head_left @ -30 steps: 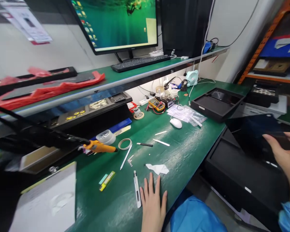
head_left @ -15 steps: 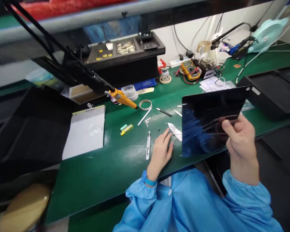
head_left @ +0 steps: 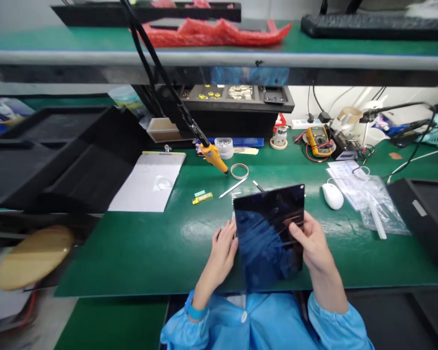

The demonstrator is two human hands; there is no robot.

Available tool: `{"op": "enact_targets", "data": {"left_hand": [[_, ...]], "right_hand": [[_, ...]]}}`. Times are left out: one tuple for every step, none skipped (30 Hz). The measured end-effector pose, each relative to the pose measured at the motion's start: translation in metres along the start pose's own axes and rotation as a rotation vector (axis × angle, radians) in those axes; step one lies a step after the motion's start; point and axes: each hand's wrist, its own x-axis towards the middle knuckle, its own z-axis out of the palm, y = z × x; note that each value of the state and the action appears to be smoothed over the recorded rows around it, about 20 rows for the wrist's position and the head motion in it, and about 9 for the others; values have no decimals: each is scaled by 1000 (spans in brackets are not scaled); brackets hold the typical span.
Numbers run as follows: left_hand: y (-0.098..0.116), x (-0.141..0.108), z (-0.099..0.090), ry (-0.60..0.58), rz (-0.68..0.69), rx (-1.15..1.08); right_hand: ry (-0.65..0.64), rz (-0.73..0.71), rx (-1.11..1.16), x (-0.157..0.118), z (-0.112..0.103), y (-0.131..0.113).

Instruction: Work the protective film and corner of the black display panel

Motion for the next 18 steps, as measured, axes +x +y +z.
{"op": "enact_targets", "data": {"left_hand": [[3, 2, 0, 8, -26, -74], [7, 3, -2, 25, -56, -150], [11, 3, -5, 48, -89, -224], [15, 3, -9, 73, -124, -295], [21, 2, -14, 100, -160, -358], [27, 2, -20, 128, -197, -412], [35, 2, -26, 161, -233, -456], [43, 2, -32, 202, -269, -491], [51, 3, -38, 243, -306, -521], [60, 5, -42, 280, -340, -548], [69, 6, -46, 309, -374, -574], [78, 8, -49, 329, -408, -597], [85, 9, -51, 346, -439, -620], [92, 9, -53, 359, -465, -642], [97, 9, -55, 369, -484, -661], [102, 9, -57, 376, -497, -679], [106, 8, -59, 380, -508, -694], [109, 7, -62, 381, -517, -706]], "right_hand": [[-27, 2, 17, 0, 7, -1], [-51, 3, 35, 0, 14, -2], [-71, 5, 52, 0, 20, -4], [-91, 6, 67, 0, 27, -6], [-109, 7, 81, 0, 33, -8], [-129, 8, 94, -1, 39, -11], [-147, 9, 104, -1, 45, -15], [-165, 11, 113, 0, 51, -19], [-178, 12, 120, 0, 56, -23], [-184, 14, 124, 0, 61, -28], [-183, 16, 124, 1, 65, -34], [-176, 17, 123, 1, 69, -40], [-163, 17, 120, 2, 72, -45], [-150, 19, 117, 2, 75, -50], [-136, 20, 115, 2, 77, -54], [-123, 22, 115, 2, 79, -56], [-111, 23, 117, 1, 82, -57], [-98, 25, 122, 1, 84, -57]]}}
